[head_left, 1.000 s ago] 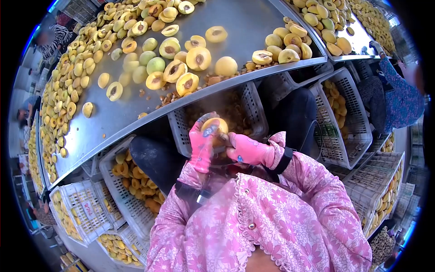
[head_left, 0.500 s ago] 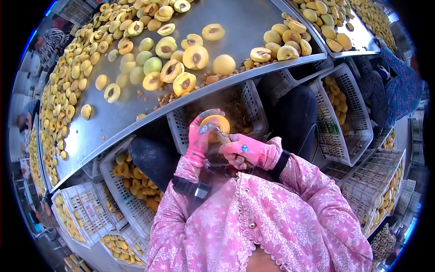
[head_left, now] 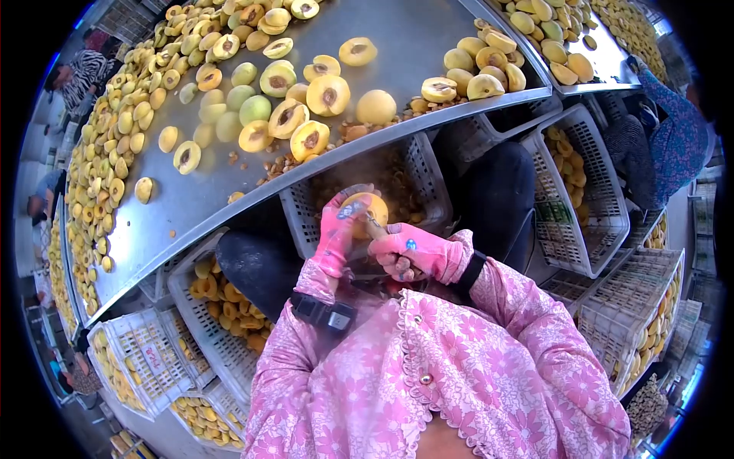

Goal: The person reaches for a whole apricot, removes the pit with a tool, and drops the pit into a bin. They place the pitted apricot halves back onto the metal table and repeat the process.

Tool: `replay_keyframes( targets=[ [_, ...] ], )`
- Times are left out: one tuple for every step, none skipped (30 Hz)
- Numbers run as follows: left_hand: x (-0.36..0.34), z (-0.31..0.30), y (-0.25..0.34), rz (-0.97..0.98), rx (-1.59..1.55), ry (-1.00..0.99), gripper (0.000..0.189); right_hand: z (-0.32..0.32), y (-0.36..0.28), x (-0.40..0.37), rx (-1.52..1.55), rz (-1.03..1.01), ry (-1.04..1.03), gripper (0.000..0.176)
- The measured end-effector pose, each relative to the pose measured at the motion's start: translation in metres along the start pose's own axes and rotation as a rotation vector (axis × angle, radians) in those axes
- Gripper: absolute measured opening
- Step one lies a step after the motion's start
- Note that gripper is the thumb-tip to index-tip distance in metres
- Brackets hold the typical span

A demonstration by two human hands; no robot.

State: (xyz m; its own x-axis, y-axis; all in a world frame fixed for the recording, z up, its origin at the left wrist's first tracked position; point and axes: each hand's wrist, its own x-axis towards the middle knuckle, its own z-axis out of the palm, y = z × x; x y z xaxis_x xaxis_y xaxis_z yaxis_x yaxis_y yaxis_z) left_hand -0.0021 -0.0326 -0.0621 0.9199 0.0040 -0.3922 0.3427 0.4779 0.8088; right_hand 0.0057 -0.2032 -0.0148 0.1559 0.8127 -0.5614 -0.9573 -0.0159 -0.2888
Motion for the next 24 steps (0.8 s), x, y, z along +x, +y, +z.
replay_keyframes(
  targets=[
    [0.001, 0.001, -0.003, 0.043, -0.039, 0.012, 0.031, 0.001, 0.001, 0.002, 0.052, -0.01, -0.008, 0.011],
    [0.002, 0.002, -0.007, 0.086, -0.08, 0.023, 0.031, 0.001, 0.002, 0.004, 0.103, -0.021, -0.013, 0.01],
    [0.006, 0.001, -0.012, 0.161, -0.091, 0.025, 0.032, 0.002, 0.002, 0.006, 0.108, -0.037, -0.016, 0.011],
    [0.008, 0.0, -0.017, 0.188, -0.108, 0.032, 0.032, 0.003, 0.004, 0.009, 0.114, -0.053, -0.018, 0.011],
    [0.01, -0.002, -0.021, 0.215, -0.126, 0.04, 0.032, 0.004, 0.004, 0.01, 0.118, -0.067, -0.02, 0.012],
    [0.011, -0.001, -0.023, 0.243, -0.144, 0.048, 0.032, 0.004, 0.005, 0.011, 0.176, -0.069, -0.053, 0.012],
    [0.012, 0.0, -0.024, 0.249, -0.181, 0.075, 0.032, 0.004, 0.006, 0.013, 0.234, -0.07, -0.087, 0.012],
    [0.012, 0.002, -0.025, 0.255, -0.219, 0.103, 0.032, 0.005, 0.007, 0.014, 0.292, -0.071, -0.122, 0.012],
    [0.013, 0.005, -0.027, 0.261, -0.255, 0.13, 0.032, 0.006, 0.008, 0.016, 0.318, -0.084, -0.133, 0.012],
    [0.015, 0.006, -0.029, 0.253, -0.317, 0.137, 0.033, 0.007, 0.008, 0.019, 0.344, -0.098, -0.145, 0.011],
    [0.018, 0.007, -0.033, 0.246, -0.378, 0.144, 0.033, 0.008, 0.008, 0.02, 0.368, -0.111, -0.158, 0.011],
    [0.021, 0.009, -0.035, 0.237, -0.44, 0.151, 0.034, 0.007, 0.008, 0.019, 0.357, -0.115, -0.151, 0.011],
    [0.023, 0.011, -0.036, 0.261, -0.391, 0.158, 0.035, 0.005, 0.007, 0.017, 0.344, -0.12, -0.145, 0.01],
    [0.025, 0.012, -0.036, 0.275, -0.343, 0.173, 0.035, 0.003, 0.005, 0.015, 0.33, -0.127, -0.137, 0.01],
    [0.022, 0.017, -0.032, 0.287, -0.295, 0.189, 0.034, 0.003, 0.006, 0.016, 0.32, -0.131, -0.096, 0.014],
    [0.02, 0.02, -0.029, 0.299, -0.246, 0.207, 0.034, 0.001, 0.007, 0.015, 0.319, -0.146, -0.118, 0.011],
    [0.02, 0.023, -0.03, 0.318, -0.195, 0.272, 0.034, -0.002, 0.007, 0.013, 0.314, -0.156, -0.142, 0.008],
    [0.017, 0.02, -0.03, 0.31, -0.052, 0.286, 0.033, -0.004, 0.008, 0.011, 0.31, -0.166, -0.169, 0.005],
    [0.011, 0.016, -0.028, 0.3, 0.095, 0.297, 0.033, 0.012, 0.003, -0.003, 0.173, -0.271, -0.08, 0.005],
    [0.002, 0.01, -0.024, 0.342, 0.405, 0.318, 0.04, 0.012, 0.0, -0.009, 0.157, -0.333, -0.103, 0.005],
    [-0.007, 0.004, -0.02, 0.388, 0.712, 0.36, 0.049, 0.007, 0.0, -0.009, 0.09, -0.344, -0.032, 0.007],
    [-0.016, 0.004, -0.012, 0.456, 0.813, 0.383, 0.043, 0.001, -0.002, -0.007, 0.02, -0.359, 0.036, 0.01],
    [-0.025, 0.004, -0.004, 0.525, 0.918, 0.404, 0.038, 0.0, -0.002, -0.006, -0.019, -0.354, 0.116, 0.011],
    [-0.03, 0.0, 0.002, 0.59, 1.023, 0.427, 0.035, 0.0, 0.001, -0.005, -0.057, -0.346, 0.195, 0.013]
  ],
)
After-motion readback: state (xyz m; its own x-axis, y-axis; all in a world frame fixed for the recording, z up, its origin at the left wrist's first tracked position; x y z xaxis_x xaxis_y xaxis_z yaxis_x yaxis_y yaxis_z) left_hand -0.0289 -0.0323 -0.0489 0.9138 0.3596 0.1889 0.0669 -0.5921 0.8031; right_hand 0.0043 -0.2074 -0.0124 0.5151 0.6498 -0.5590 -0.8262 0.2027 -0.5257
